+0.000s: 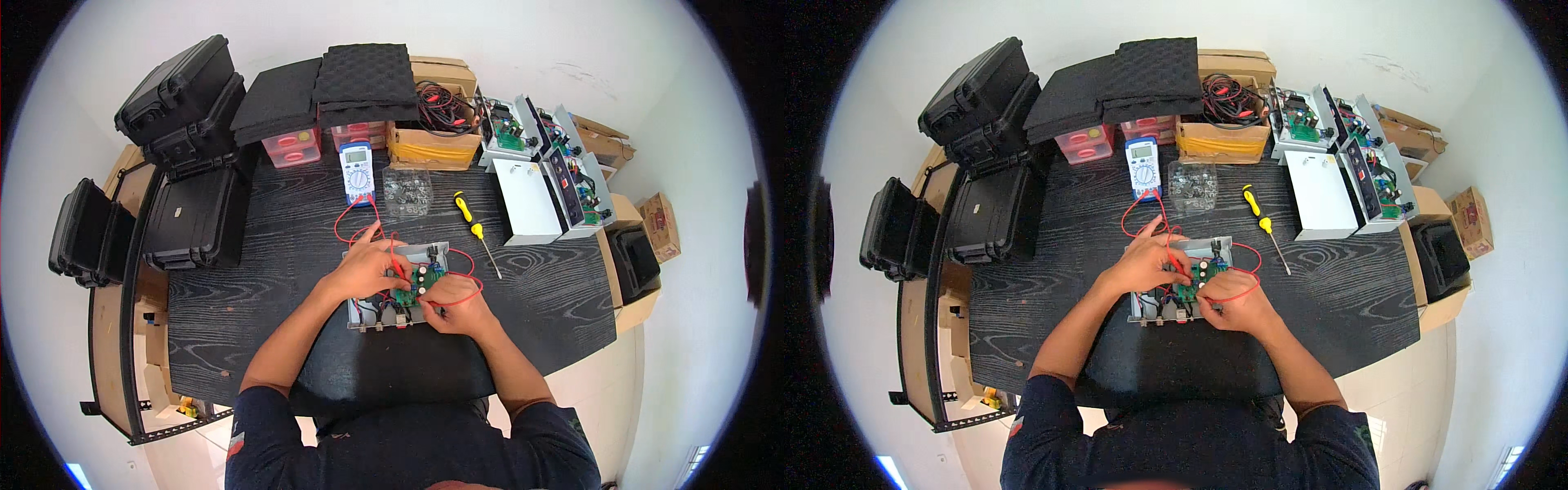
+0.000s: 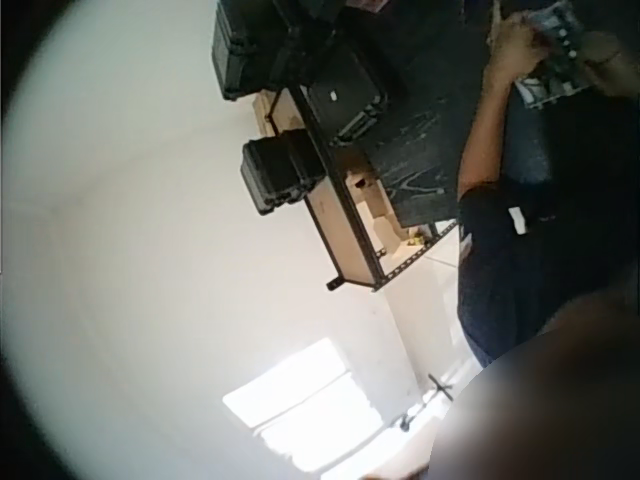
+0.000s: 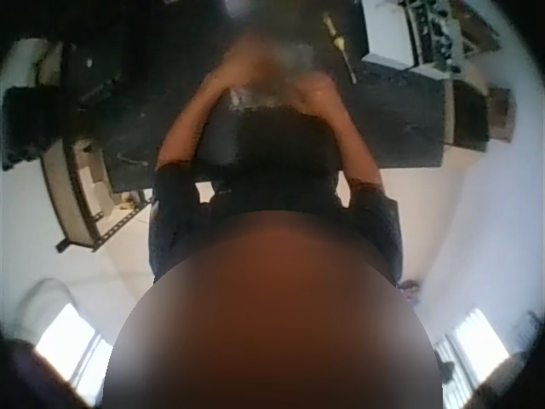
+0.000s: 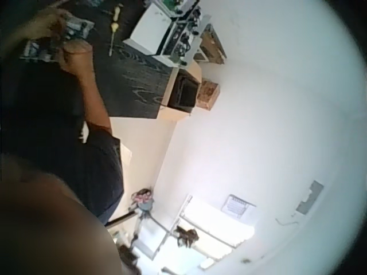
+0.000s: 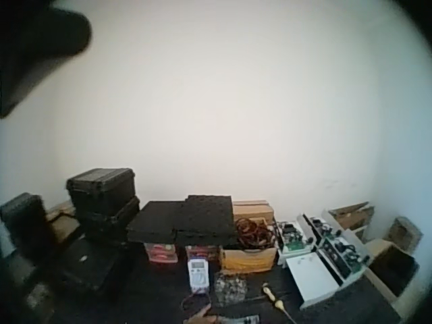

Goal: The person probes a circuit board assembly inside a plastic enclosure with a digital multimeter to verify connectivity or voltage.

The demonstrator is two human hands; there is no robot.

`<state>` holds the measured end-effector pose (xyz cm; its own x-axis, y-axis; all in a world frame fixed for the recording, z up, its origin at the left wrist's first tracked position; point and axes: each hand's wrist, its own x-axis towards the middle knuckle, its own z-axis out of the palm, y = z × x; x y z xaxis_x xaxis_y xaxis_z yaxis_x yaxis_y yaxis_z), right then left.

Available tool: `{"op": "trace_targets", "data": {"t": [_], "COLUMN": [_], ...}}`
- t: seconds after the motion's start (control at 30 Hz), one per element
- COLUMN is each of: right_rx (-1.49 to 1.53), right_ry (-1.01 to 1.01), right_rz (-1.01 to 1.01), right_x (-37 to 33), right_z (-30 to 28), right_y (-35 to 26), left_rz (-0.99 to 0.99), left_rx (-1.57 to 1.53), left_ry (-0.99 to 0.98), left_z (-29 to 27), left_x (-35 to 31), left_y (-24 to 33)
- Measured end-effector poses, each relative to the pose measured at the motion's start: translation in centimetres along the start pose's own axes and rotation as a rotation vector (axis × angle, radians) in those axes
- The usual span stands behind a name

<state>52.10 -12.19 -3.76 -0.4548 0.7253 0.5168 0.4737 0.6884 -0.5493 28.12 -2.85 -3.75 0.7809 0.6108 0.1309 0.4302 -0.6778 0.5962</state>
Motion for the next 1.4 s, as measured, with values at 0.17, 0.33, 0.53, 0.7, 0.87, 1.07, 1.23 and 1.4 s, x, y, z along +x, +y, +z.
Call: {"op": "trace_targets", "data": {"t": [0.17, 0.33, 0.53, 0.7, 0.87, 1.07, 1.23, 1.4], "right_rx": [-0.003, -0.03, -0.047, -0.087, -0.084, -0.079, -0.048, 0.015], "right_ry": [-0.005, -0.006, 0.023, -0.005, -0.024, -0.04, -0.039, -0.042], "right_rz": [-0.004, -0.002, -0.026, -0.036, -0.038, -0.028, 0.013, 0.033], "right_x": [-0.1, -0.1, -0.2, 0.0, 0.2, 0.1, 0.0, -0.1], "right_z": [0.3, 0.3, 0.4, 0.2, 0.2, 0.2, 0.2, -0.2], "right_y": [0.4, 0.2, 0.2, -0.1, -0.1, -0.1, -0.2, 0.3], "left_rz": [0.003, -0.017, -0.018, -0.005, -0.029, -0.044, -0.044, -0.033], "left_rx": [0.018, 0.041, 0.028, 0.038, 0.037, 0.085, 0.105, 0.071], "left_ry": [0.006, -0.009, 0.04, 0.041, 0.038, -0.005, 0.003, 0.024], "left_z": [-0.1, -0.1, 0.4, 0.6, 0.5, 0.4, 0.7, 0.5], "left_x": [0.0, 0.0, 0.0, 0.0, 0.0, -0.2, -0.1, -0.3], "left_y": [0.4, 0.5, 0.3, 0.3, 0.5, 0.7, 0.6, 1.0]}}
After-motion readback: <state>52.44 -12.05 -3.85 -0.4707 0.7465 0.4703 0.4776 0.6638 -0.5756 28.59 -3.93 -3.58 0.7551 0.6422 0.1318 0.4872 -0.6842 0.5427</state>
